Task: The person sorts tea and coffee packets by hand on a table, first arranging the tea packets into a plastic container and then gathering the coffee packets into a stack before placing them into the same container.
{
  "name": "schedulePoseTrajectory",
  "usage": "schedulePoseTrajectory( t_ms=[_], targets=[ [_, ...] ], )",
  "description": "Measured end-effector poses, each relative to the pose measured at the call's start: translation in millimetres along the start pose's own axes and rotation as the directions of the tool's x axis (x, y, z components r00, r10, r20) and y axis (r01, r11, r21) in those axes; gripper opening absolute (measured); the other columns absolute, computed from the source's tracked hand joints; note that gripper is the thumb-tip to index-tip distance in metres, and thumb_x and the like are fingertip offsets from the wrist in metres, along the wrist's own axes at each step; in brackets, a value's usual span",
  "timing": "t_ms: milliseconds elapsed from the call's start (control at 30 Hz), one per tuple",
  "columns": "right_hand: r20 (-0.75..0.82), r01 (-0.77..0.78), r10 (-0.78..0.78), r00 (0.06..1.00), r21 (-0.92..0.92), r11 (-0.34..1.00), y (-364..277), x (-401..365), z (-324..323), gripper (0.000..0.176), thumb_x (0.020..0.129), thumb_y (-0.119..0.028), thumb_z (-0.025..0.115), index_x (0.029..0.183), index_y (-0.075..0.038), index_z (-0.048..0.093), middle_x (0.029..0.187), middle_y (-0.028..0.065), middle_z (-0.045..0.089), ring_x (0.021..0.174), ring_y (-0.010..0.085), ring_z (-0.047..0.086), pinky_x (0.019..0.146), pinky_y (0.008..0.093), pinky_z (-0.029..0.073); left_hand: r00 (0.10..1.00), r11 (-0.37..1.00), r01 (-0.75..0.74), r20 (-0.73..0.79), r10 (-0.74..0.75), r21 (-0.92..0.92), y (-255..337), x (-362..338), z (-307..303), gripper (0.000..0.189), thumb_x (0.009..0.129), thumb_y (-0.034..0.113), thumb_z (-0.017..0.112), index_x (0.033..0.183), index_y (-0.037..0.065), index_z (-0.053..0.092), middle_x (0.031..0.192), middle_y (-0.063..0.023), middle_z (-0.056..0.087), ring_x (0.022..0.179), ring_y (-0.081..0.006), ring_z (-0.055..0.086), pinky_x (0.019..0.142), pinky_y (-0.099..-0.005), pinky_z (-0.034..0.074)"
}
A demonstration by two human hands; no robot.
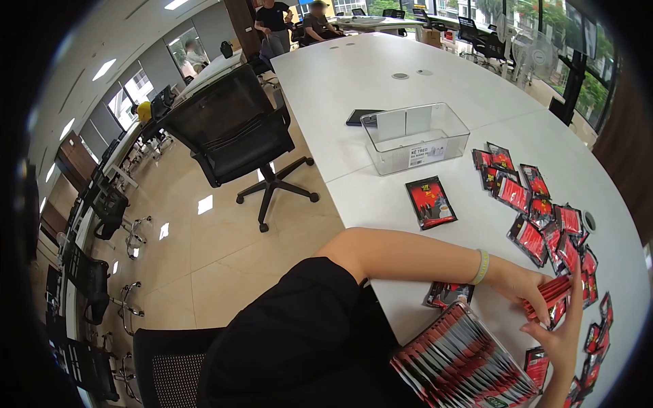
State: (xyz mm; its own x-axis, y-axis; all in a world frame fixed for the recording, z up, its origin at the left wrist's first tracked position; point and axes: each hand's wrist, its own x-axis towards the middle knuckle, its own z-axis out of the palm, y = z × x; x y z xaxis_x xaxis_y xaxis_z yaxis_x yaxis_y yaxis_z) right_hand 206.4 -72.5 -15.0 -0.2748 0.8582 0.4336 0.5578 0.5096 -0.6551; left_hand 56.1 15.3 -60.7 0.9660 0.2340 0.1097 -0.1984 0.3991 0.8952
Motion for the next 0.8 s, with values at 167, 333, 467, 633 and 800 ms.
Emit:
schedulePoseTrajectory(
  t_ms=[167, 333, 467, 633, 800],
  targets=[
    [0.175, -0.074, 0.109, 0.979, -0.197, 0.978, -8.5, 2.2, -27.8, 0.063, 0.047, -0.006, 0.072, 0.105, -0.001, 0.048, 0.100, 0.0088, 0.051, 0.092, 0.0209, 0.050, 0.086, 0.0313, 0.037, 0.997, 0.998, 0.055, 0.055, -0.053, -0.035, 3.2, -5.0, 7.6, 0.083, 0.063, 0.000, 0.074, 0.124, -0.001, 0.017, 0.089, -0.0100, 0.052, 0.082, -0.0204, 0.056, 0.073, -0.0306, 0.045],
    [0.091, -0.052, 0.055, 0.994, -0.035, 0.998, -17.2, 2.4, -4.3, 0.037, 0.050, 0.003, 0.062, 0.084, -0.001, 0.049, 0.086, 0.0061, 0.052, 0.083, 0.0162, 0.052, 0.075, 0.0268, 0.041, 0.996, 0.999, 0.018, 0.091, -0.015, -0.028, -7.8, 4.0, -1.7, 0.095, 0.062, 0.002, 0.076, 0.129, 0.001, 0.009, 0.099, -0.0129, 0.049, 0.087, -0.0210, 0.054, 0.076, -0.0321, 0.045],
    [-0.012, -0.186, 0.186, 0.982, -0.015, 0.982, -16.3, -2.8, 2.4, 0.039, 0.052, 0.002, 0.065, 0.088, 0.000, 0.051, 0.085, 0.0076, 0.054, 0.078, 0.0173, 0.055, 0.071, 0.0269, 0.042, 0.999, 0.999, 0.029, 0.035, -0.028, -0.025, -3.6, 1.2, 0.3, 0.094, 0.065, 0.010, 0.076, 0.131, 0.004, 0.008, 0.104, -0.0118, 0.046, 0.092, -0.0190, 0.052, 0.078, -0.0310, 0.045],
    [-0.055, -0.037, 0.031, 0.998, -0.113, 0.993, -8.6, -2.0, 10.3, 0.040, 0.056, 0.007, 0.064, 0.094, 0.000, 0.051, 0.085, 0.0090, 0.055, 0.077, 0.0172, 0.056, 0.070, 0.0261, 0.043, 0.998, 1.000, 0.008, -0.055, -0.009, -0.017, -14.5, 17.9, -24.4, 0.080, 0.076, 0.049, 0.058, 0.129, 0.003, 0.019, 0.107, -0.0122, 0.049, 0.092, -0.0188, 0.053, 0.080, -0.0287, 0.043],
    [-0.115, 0.037, -0.068, 0.991, -0.252, 0.967, -3.7, -3.2, 13.8, 0.038, 0.059, 0.008, 0.062, 0.094, 0.000, 0.051, 0.088, 0.0104, 0.055, 0.081, 0.0201, 0.055, 0.071, 0.0263, 0.043, 0.940, 0.937, -0.097, -0.340, -0.025, -0.337, 3.2, 9.7, 1.0, 0.076, 0.074, 0.074, 0.037, 0.086, 0.002, 0.059, 0.089, -0.0106, 0.060, 0.086, -0.0197, 0.055, 0.078, -0.0321, 0.042]
  ],
)
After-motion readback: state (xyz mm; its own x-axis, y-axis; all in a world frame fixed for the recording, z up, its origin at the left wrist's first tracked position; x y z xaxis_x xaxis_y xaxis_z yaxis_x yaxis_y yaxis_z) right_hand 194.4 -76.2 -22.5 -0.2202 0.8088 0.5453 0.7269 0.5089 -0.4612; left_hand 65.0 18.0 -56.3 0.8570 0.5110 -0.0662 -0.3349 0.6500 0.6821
